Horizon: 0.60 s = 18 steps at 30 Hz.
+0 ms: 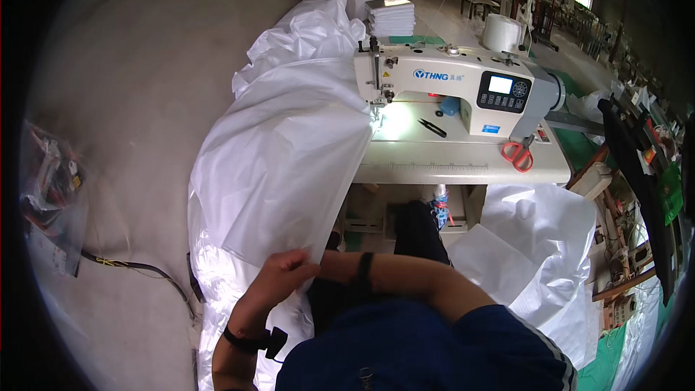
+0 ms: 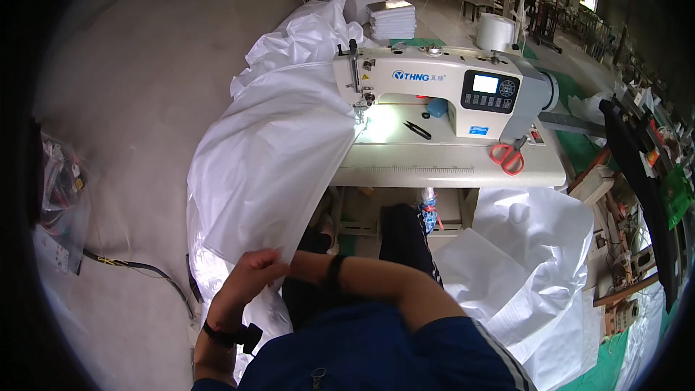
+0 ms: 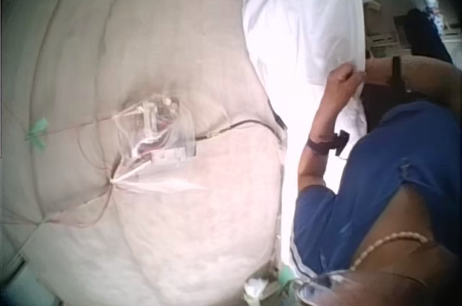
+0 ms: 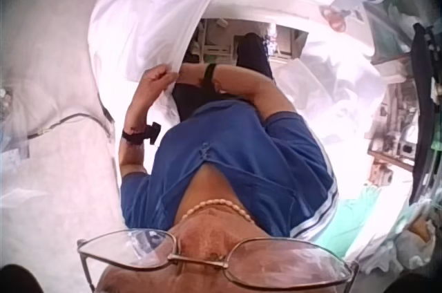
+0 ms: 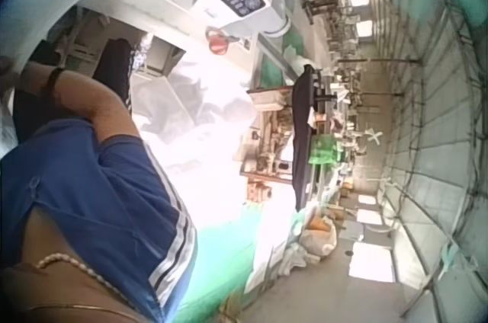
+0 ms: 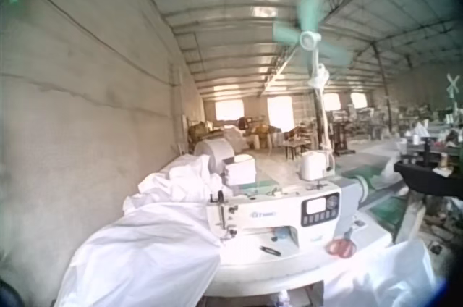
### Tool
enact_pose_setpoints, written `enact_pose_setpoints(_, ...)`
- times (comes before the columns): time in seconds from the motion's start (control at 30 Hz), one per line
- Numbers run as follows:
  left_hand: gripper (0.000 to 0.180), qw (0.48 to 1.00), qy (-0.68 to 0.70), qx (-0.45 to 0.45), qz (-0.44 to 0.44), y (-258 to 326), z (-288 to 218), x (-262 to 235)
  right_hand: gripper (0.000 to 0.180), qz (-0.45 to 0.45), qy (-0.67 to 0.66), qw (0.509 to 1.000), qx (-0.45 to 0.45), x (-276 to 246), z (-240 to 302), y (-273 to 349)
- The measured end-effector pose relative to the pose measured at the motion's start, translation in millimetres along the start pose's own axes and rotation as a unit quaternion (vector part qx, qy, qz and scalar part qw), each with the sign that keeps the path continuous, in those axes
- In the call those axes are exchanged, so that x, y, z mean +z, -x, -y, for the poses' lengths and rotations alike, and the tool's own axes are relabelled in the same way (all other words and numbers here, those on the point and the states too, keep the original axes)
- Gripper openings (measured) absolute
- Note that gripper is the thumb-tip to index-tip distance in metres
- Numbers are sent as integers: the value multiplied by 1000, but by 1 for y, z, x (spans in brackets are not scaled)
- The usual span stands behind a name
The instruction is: Sewing a large white plastic or fabric sheet using an industrial sewing machine.
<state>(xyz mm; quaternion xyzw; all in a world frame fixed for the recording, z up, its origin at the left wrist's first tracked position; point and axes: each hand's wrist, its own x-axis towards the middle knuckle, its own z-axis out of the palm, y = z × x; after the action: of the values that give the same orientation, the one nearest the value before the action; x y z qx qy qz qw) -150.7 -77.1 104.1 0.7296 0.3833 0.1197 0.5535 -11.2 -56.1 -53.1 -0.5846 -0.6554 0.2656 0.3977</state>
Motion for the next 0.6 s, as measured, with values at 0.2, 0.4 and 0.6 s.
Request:
enact_pose_setpoints(0.2, 20, 997, -66, -29, 41, -1, 25, 6, 23, 8, -48, 995, -86, 25, -40, -9)
enact_pose_setpoints(0.4, 24, 998, -43, 40, 18, -6, 60, 37, 31, -70, 202, 968, 133, -114, -74, -17)
enact_pose_setpoints(0.6, 28, 985, -93, 134, 61, -12, 27, 55, 50, -111, 352, 898, 240, -170, -26, -77)
